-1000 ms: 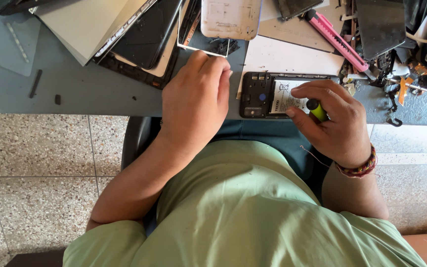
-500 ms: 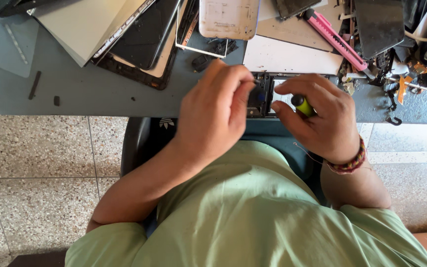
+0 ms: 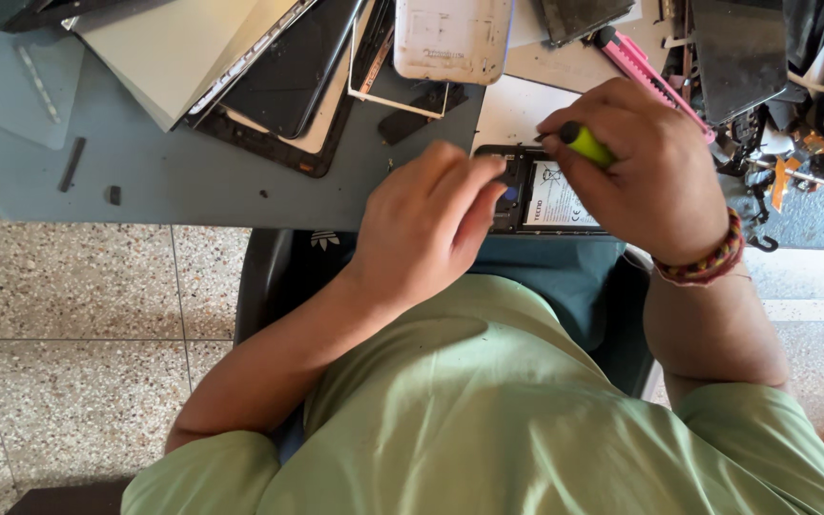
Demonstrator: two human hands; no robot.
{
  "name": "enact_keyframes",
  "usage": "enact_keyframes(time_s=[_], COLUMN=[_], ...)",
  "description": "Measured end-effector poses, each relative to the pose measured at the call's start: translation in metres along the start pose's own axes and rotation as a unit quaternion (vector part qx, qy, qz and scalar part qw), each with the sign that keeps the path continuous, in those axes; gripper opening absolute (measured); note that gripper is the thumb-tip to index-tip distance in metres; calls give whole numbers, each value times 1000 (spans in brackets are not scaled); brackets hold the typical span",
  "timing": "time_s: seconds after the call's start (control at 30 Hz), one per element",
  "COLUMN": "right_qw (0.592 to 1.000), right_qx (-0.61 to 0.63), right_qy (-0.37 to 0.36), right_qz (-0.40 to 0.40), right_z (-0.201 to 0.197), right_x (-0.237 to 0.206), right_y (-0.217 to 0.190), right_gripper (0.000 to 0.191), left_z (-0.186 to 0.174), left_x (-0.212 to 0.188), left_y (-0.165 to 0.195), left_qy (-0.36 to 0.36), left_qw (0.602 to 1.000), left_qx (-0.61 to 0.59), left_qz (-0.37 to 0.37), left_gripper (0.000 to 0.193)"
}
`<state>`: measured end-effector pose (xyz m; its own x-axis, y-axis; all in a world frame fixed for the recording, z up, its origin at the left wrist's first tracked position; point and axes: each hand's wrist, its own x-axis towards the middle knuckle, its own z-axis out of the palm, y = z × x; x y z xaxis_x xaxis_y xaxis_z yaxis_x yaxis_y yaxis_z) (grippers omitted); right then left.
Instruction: The person uses a green screwdriver to remove screws from the back of a disassembled smartphone placed on their lap. They then use a pink plastic pry tool to lift and separate a metal bracket from the phone's internal frame.
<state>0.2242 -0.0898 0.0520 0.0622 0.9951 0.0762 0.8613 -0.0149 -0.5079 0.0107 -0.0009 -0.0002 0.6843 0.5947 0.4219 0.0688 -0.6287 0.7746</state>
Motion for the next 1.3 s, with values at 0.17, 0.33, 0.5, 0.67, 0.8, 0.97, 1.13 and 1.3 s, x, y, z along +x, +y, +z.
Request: enact_keyframes(time_s=[0.17, 0.33, 0.5, 0.67, 0.8, 0.97, 1.13, 1.3], right_qw=[1000, 1000, 1000, 1000, 999, 992, 993, 991], right_qx=[2, -20, -12, 0, -26, -84, -79, -78], right_qy=[-29, -18, -19, -16, 31, 87, 81, 98], right_qz=[1, -2, -11, -23, -23, -35, -30, -42], right_z=[9, 11, 18, 22, 13, 7, 11, -2], right_x=[8, 13, 19, 24, 25, 26, 21, 4], right_y=[3, 1, -6, -10, -5, 9, 20, 25], right_gripper=[17, 16, 18, 24, 17, 16, 14, 15], left_z=[1, 5, 5, 5, 4, 4, 3, 2], left_x=[-7, -10, -13, -13, -12, -8, -7, -7], left_y=[-7, -13, -16, -16, -14, -12, -10, -11], left_qy=[-28, -43, -74, -61, -66, -62, -73, -91], left_qw=[996, 990, 986, 986, 988, 988, 988, 987], left_qx=[48, 77, 81, 76, 67, 80, 86, 81], left_qz=[72, 113, 128, 132, 123, 114, 110, 104], left_gripper=[26, 27, 28, 25, 22, 24, 27, 33])
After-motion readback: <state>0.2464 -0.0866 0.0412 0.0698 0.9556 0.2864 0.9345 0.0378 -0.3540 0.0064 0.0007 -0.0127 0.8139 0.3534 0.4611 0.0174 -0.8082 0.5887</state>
